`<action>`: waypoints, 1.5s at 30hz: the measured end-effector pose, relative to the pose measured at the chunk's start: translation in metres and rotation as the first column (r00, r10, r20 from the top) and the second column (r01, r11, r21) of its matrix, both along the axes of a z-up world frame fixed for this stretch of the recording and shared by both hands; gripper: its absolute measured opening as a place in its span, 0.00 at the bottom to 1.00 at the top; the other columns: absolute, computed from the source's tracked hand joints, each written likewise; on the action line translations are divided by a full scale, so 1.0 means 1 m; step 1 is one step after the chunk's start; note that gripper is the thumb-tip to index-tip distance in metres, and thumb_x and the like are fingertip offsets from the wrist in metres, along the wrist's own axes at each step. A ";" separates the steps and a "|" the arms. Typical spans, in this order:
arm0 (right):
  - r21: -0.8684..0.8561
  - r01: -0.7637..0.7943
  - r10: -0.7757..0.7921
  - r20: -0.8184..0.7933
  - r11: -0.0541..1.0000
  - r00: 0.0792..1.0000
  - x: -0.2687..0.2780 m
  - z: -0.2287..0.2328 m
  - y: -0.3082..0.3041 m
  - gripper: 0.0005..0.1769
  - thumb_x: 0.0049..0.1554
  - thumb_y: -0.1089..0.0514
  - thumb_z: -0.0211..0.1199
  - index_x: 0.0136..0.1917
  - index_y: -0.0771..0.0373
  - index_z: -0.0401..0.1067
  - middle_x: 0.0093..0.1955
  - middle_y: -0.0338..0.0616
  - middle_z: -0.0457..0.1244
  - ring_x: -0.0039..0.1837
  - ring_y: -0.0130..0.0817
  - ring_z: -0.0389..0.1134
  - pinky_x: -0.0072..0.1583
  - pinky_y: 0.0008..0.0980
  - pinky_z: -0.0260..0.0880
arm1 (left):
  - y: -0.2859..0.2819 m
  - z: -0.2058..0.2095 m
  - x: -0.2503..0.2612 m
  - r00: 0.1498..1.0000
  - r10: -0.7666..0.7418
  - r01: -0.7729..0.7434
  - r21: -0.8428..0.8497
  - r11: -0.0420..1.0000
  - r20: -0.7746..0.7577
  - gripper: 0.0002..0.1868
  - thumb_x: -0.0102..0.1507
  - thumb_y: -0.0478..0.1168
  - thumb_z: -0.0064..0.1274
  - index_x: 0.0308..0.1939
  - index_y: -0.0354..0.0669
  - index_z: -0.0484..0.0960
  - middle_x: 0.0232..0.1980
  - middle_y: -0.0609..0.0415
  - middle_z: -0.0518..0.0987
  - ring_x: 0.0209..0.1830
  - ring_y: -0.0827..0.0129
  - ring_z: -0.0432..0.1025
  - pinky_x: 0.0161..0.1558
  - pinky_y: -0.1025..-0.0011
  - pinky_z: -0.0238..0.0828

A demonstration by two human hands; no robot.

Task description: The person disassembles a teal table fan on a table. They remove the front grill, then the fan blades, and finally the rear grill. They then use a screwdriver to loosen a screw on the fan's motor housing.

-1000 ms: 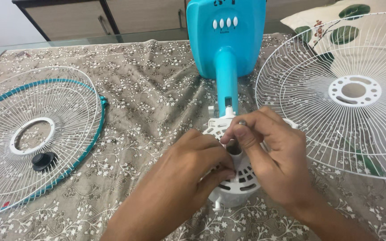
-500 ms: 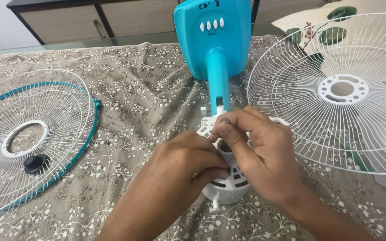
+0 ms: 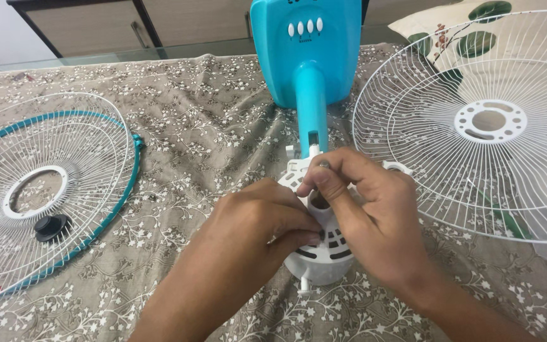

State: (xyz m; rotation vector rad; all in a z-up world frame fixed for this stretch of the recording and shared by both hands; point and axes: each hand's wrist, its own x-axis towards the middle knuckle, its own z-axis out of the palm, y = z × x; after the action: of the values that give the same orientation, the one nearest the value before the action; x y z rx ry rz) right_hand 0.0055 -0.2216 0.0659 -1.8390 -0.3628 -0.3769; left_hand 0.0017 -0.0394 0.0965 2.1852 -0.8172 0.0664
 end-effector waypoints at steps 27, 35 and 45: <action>-0.008 0.024 -0.024 0.006 1.000 1.000 -0.003 0.006 0.001 0.13 0.65 0.56 0.57 0.46 0.65 0.77 0.39 0.39 0.72 0.42 0.23 0.74 0.44 0.24 0.76 | -0.003 0.000 -0.002 0.990 -0.013 0.010 0.019 1.000 0.141 0.05 0.58 0.35 0.59 0.36 0.40 0.88 0.37 0.52 0.84 0.37 0.62 0.79 0.42 0.65 0.75; 0.000 0.013 -0.013 -0.015 1.000 1.000 -0.003 0.007 0.002 0.11 0.65 0.57 0.57 0.47 0.64 0.76 0.39 0.39 0.72 0.43 0.22 0.75 0.44 0.23 0.78 | -0.005 0.002 -0.004 0.997 0.026 -0.030 0.039 0.999 0.079 0.05 0.58 0.36 0.59 0.34 0.40 0.88 0.36 0.52 0.84 0.36 0.62 0.79 0.41 0.63 0.75; -0.038 0.027 -0.026 0.035 0.999 0.999 -0.002 0.006 0.003 0.11 0.65 0.57 0.57 0.46 0.64 0.76 0.38 0.38 0.72 0.40 0.21 0.74 0.43 0.23 0.76 | -0.001 0.003 -0.003 0.999 0.038 -0.040 0.068 0.997 0.029 0.06 0.58 0.37 0.59 0.37 0.41 0.89 0.34 0.52 0.84 0.34 0.63 0.79 0.40 0.64 0.75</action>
State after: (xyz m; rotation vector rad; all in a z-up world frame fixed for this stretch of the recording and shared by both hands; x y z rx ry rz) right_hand 0.0038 -0.2183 0.0723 -1.8787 -0.3715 -0.4227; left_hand -0.0011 -0.0405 0.0997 2.2701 -0.8031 0.0897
